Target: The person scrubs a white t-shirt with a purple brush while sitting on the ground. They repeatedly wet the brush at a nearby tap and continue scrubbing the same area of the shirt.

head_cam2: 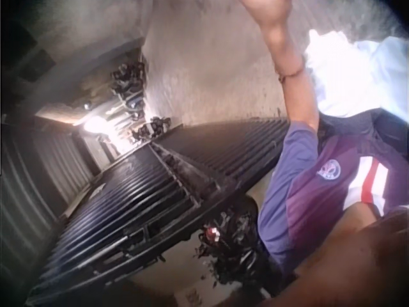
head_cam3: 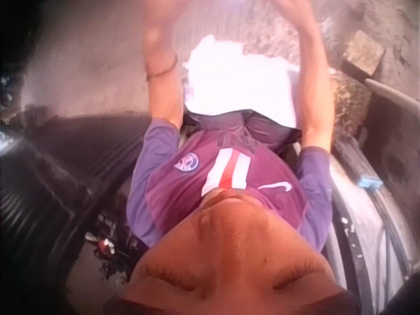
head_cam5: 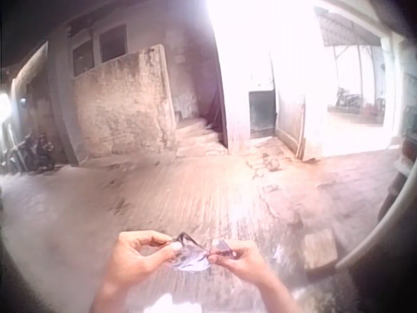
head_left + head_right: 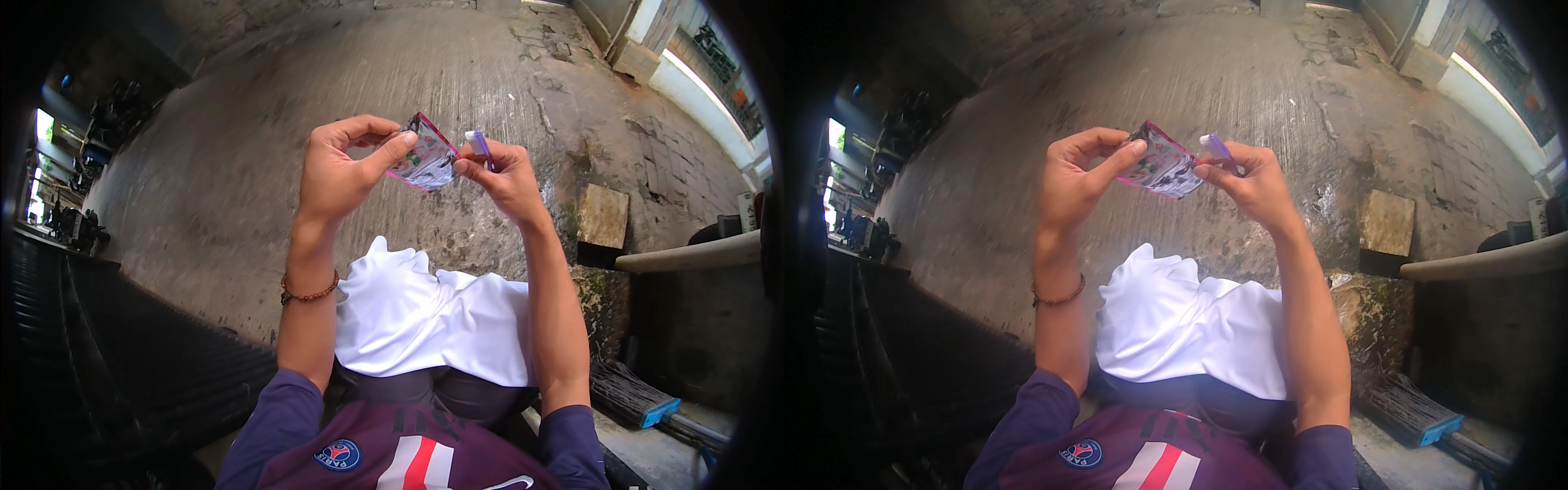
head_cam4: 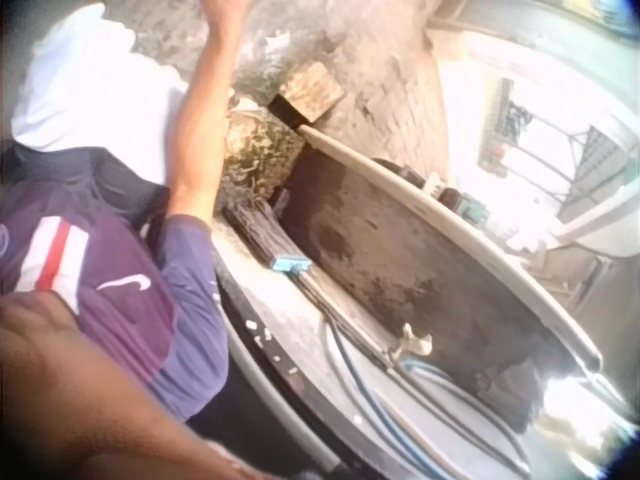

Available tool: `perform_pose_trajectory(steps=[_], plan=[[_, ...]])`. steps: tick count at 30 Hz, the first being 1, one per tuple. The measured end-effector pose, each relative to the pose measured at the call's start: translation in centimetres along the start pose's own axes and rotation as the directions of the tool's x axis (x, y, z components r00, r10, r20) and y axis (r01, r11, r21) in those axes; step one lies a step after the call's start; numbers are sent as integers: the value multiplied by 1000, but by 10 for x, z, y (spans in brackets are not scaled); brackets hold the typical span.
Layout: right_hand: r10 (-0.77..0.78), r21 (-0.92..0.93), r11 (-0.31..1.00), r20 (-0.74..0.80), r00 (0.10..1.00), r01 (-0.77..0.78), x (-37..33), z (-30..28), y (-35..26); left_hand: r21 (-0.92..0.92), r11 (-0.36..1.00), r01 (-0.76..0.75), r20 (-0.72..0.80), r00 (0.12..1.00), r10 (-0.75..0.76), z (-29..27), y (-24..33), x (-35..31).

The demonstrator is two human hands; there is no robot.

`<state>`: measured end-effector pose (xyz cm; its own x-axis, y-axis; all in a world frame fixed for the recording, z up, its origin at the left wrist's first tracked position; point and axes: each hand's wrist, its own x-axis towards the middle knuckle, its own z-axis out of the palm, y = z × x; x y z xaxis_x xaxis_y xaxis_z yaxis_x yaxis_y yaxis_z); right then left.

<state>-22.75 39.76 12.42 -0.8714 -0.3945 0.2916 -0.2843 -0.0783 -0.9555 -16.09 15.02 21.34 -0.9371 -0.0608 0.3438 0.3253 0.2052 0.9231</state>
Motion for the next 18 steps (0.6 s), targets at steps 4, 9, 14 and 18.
perform_pose_trajectory(steps=[4, 9, 14, 18], plan=[[18, -104, 994, 26, 1000, -15, 4, -2, 6, 85, 995, 49, 11, 999, -50, -14, -17, -13], [-1, -179, 984, 131, 991, 25, 9, 6, 3, 86, 989, 116, 32, 992, -119, -34, -31, -42], [-2, -222, 974, 226, 974, 54, 9, 21, -2, 37, 980, 198, 23, 980, -199, -50, -45, -74], [82, -296, 955, 319, 944, 17, 7, 23, -8, 2, 973, 231, 26, 973, -231, -50, -53, -100]])
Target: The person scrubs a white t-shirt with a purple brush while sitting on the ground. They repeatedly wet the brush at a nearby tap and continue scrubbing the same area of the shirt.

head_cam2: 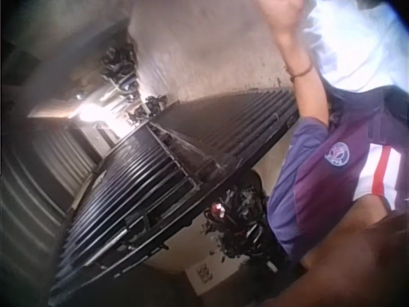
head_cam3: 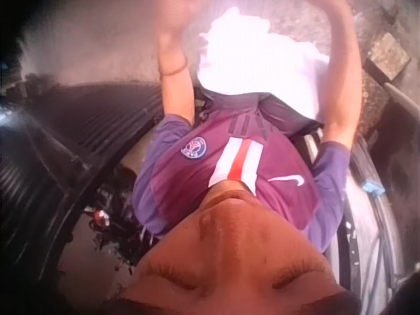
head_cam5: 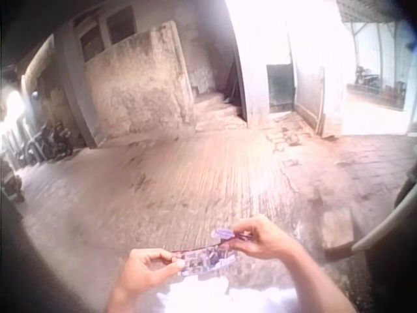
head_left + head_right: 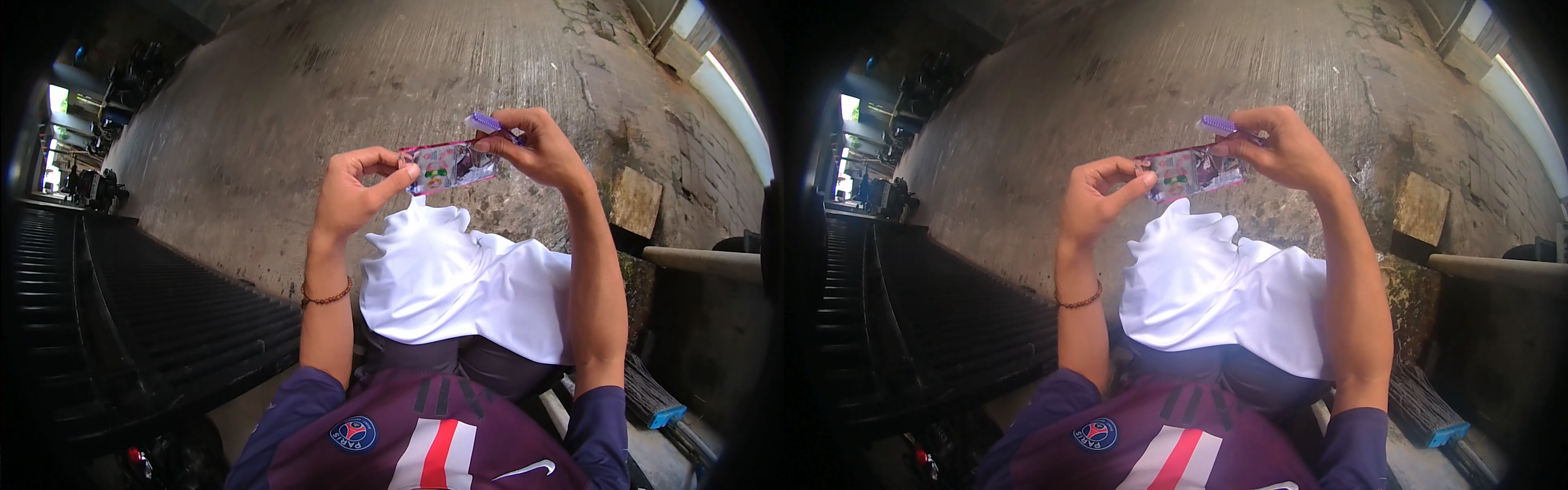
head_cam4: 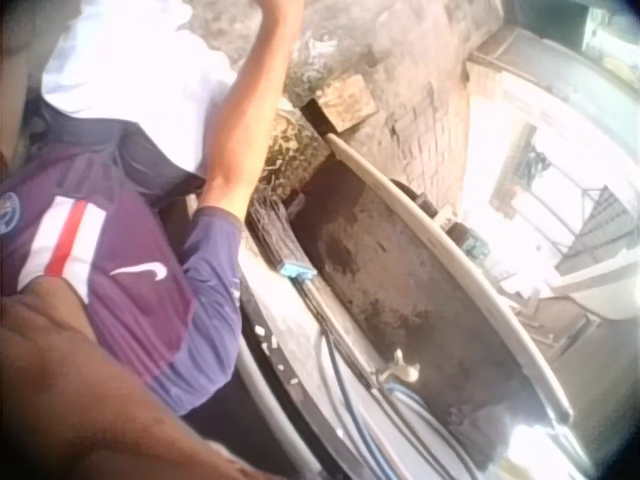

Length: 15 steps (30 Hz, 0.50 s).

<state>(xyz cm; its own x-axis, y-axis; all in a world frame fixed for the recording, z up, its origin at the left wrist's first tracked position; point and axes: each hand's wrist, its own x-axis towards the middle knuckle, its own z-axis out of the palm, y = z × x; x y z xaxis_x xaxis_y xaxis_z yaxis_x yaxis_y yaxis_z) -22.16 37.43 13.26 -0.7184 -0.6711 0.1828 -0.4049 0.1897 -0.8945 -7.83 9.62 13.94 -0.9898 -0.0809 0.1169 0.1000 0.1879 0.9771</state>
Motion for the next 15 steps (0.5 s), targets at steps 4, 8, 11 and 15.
perform_pose_trajectory(steps=[4, 8, 11, 15], plan=[[12, -101, 995, 72, 997, -5, -5, -3, -9, 37, 999, 25, 53, 998, -27, 5, -8, -17], [19, -150, 989, 119, 993, -1, -7, -3, -18, 42, 996, 79, 81, 993, -82, 6, -11, -26], [24, -138, 990, 118, 993, -8, -8, -1, -19, 26, 995, 100, 89, 991, -102, 7, -14, -29], [49, -122, 992, 129, 990, -34, -8, 3, -24, 31, 995, 91, 89, 992, -93, 5, -15, -34]])
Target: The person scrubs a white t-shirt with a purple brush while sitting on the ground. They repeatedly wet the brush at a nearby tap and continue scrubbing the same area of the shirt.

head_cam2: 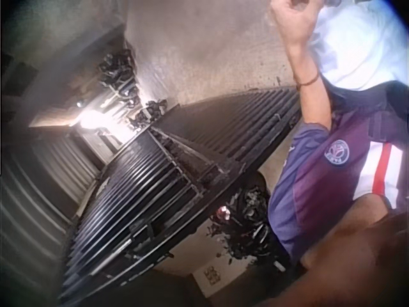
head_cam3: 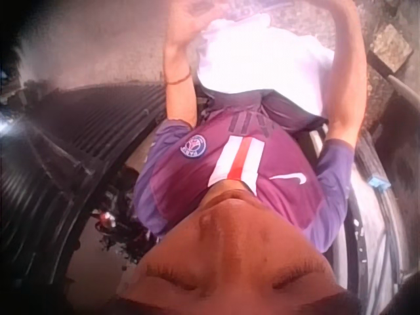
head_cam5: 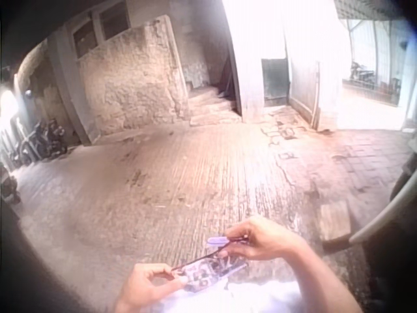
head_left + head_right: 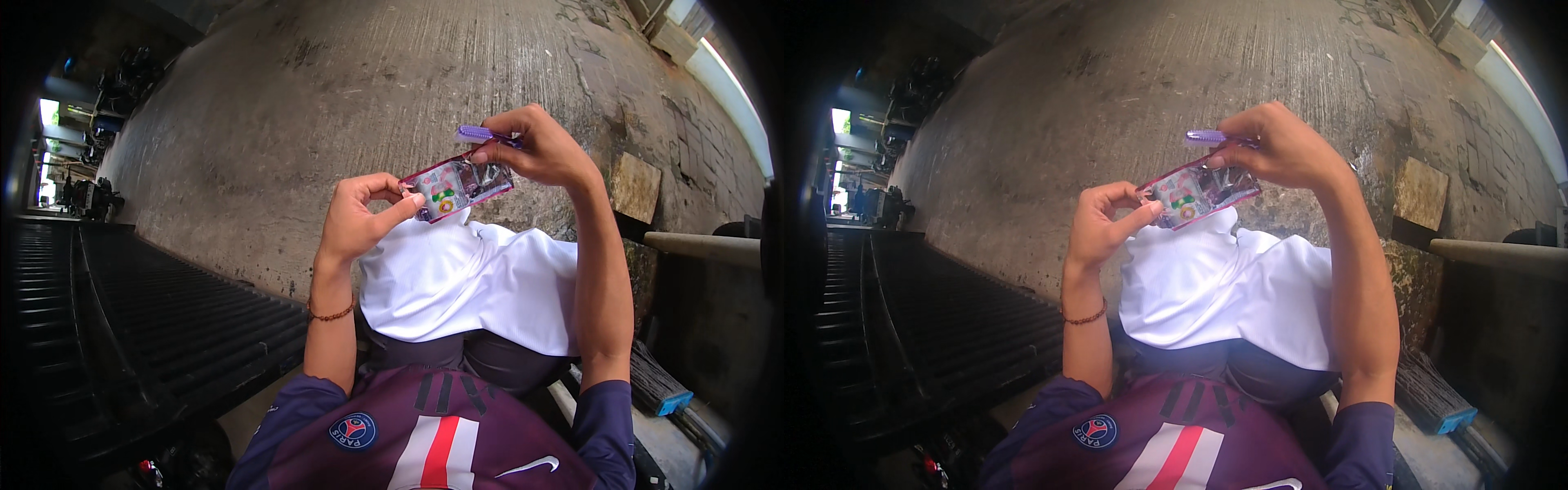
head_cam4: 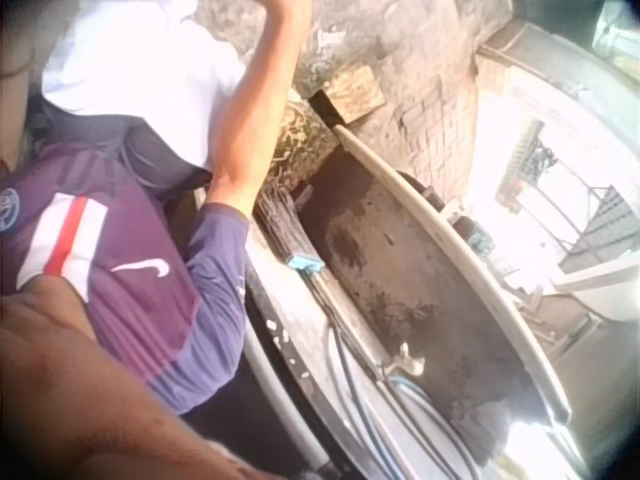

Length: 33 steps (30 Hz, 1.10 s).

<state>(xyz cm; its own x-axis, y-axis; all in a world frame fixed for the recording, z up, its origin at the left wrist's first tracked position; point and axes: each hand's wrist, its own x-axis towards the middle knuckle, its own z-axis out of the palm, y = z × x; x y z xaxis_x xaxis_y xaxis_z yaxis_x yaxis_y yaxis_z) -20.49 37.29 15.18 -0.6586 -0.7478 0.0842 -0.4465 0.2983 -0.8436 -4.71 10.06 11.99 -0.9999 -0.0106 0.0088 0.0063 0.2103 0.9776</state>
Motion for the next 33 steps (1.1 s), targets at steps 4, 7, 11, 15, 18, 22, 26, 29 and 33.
perform_pose_trajectory(steps=[4, 7, 11, 15, 18, 22, 26, 29, 33], plan=[[-20, 12, 1000, 3, 1000, 20, -1, 3, 1, -1, 1000, -10, 4, 1000, 10, 0, -2, -3], [-45, 4, 999, 25, 999, 45, -1, 3, 2, -17, 1000, 12, 2, 1000, -12, 1, -2, -5], [-37, -58, 998, 65, 997, 40, 0, 3, 0, -10, 1000, -6, -5, 1000, 5, 1, -4, -8], [-37, -46, 998, 56, 998, 40, -2, 4, -2, -22, 1000, 7, -5, 1000, -7, 2, -5, -9], [-54, -46, 997, 44, 998, 56, -2, 4, -3, -38, 999, 12, -2, 1000, -12, 2, -7, -8], [10, -21, 1000, 70, 997, -9, -2, 1, -9, -41, 999, 14, 2, 1000, -13, 3, -6, -8], [37, -37, 999, 72, 997, -35, -4, 0, -12, -83, 997, 5, 22, 1000, -3, 4, -7, -9], [40, -24, 999, 70, 997, -39, -4, 0, -12, -115, 993, 6, 43, 999, -1, 3, -8, -9], [10, -22, 1000, 64, 998, -8, -4, 1, -9, -156, 988, 10, 52, 999, -2, 3, -10, -9]])
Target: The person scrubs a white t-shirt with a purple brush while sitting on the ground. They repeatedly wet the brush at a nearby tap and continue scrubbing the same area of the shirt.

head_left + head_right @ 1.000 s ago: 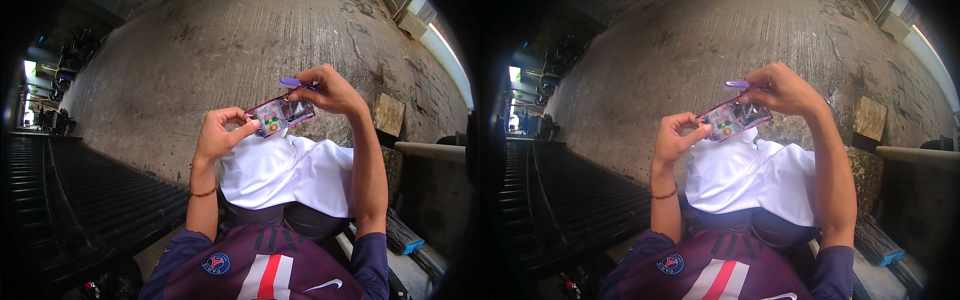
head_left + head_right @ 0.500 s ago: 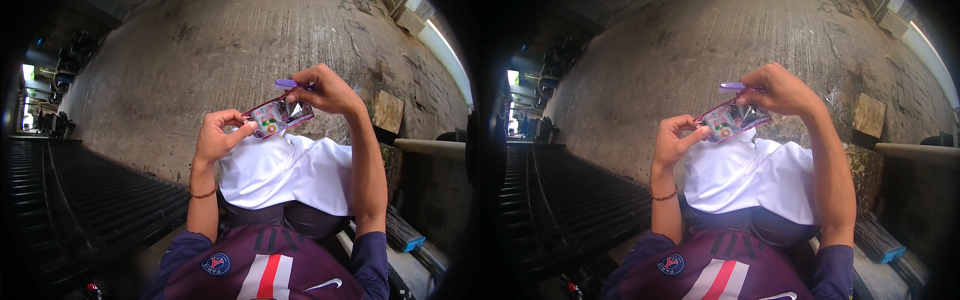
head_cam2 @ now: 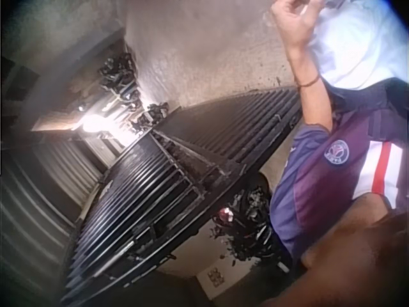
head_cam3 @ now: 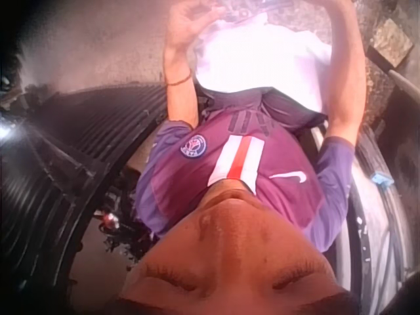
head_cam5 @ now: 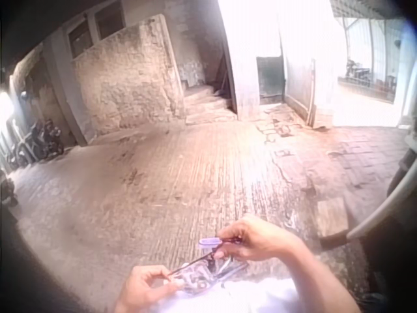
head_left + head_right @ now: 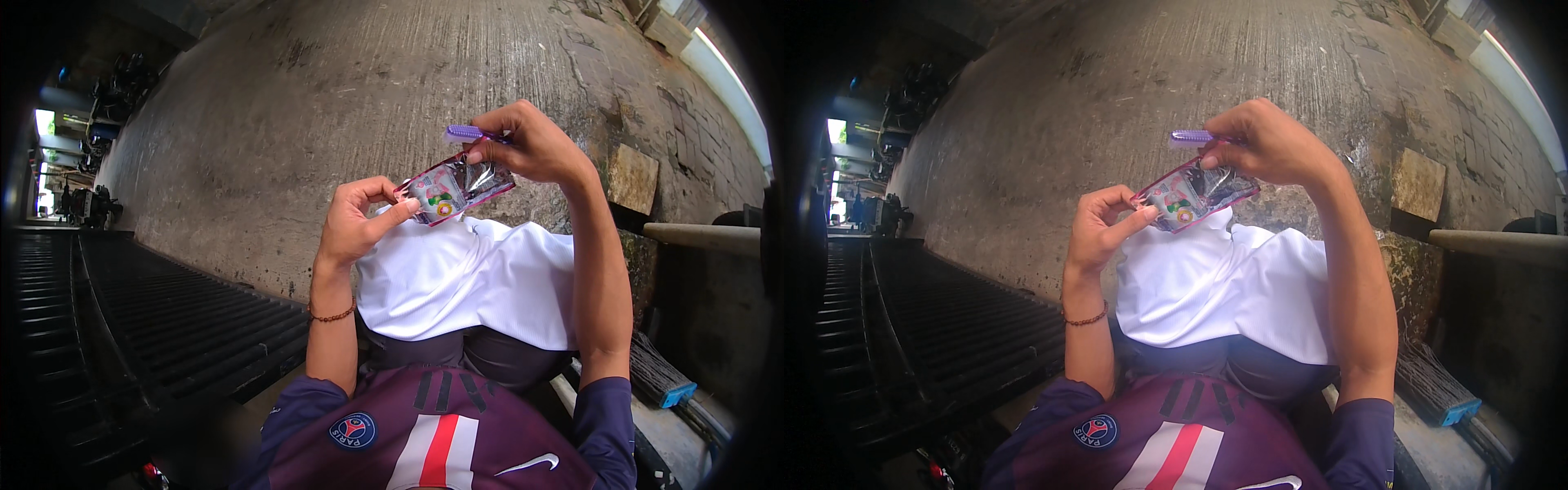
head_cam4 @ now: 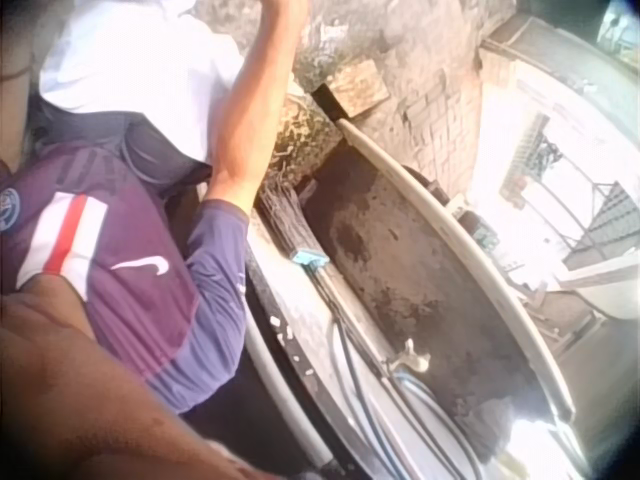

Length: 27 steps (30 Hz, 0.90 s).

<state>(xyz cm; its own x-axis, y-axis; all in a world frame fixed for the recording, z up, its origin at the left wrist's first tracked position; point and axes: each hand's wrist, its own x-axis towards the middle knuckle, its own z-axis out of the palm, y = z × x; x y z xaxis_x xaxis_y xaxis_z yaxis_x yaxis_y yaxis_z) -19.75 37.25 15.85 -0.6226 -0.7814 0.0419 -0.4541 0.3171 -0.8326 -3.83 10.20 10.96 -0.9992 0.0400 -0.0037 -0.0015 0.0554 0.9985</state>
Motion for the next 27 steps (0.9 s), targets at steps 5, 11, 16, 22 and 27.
perform_pose_trajectory(steps=[5, 11, 16, 22, 27], plan=[[12, 0, 1000, 9, 1000, -12, 0, 0, -4, -98, 995, 14, 14, 1000, -12, 3, 1, 1], [-11, 24, 1000, -15, 1000, 11, 1, 3, 0, -204, 979, 26, 40, 999, -19, 4, 0, 2], [-7, 70, 998, -26, 1000, 9, 1, 7, 3, -226, 974, 22, 49, 999, -12, 6, 0, 3], [-43, 39, 998, -27, 999, 45, 2, 7, 5, -228, 973, 28, 51, 999, -16, 5, -2, 2], [-29, 61, 998, -53, 998, 32, 3, 12, 7, -236, 972, 18, 52, 999, -5, 5, -4, 3]])
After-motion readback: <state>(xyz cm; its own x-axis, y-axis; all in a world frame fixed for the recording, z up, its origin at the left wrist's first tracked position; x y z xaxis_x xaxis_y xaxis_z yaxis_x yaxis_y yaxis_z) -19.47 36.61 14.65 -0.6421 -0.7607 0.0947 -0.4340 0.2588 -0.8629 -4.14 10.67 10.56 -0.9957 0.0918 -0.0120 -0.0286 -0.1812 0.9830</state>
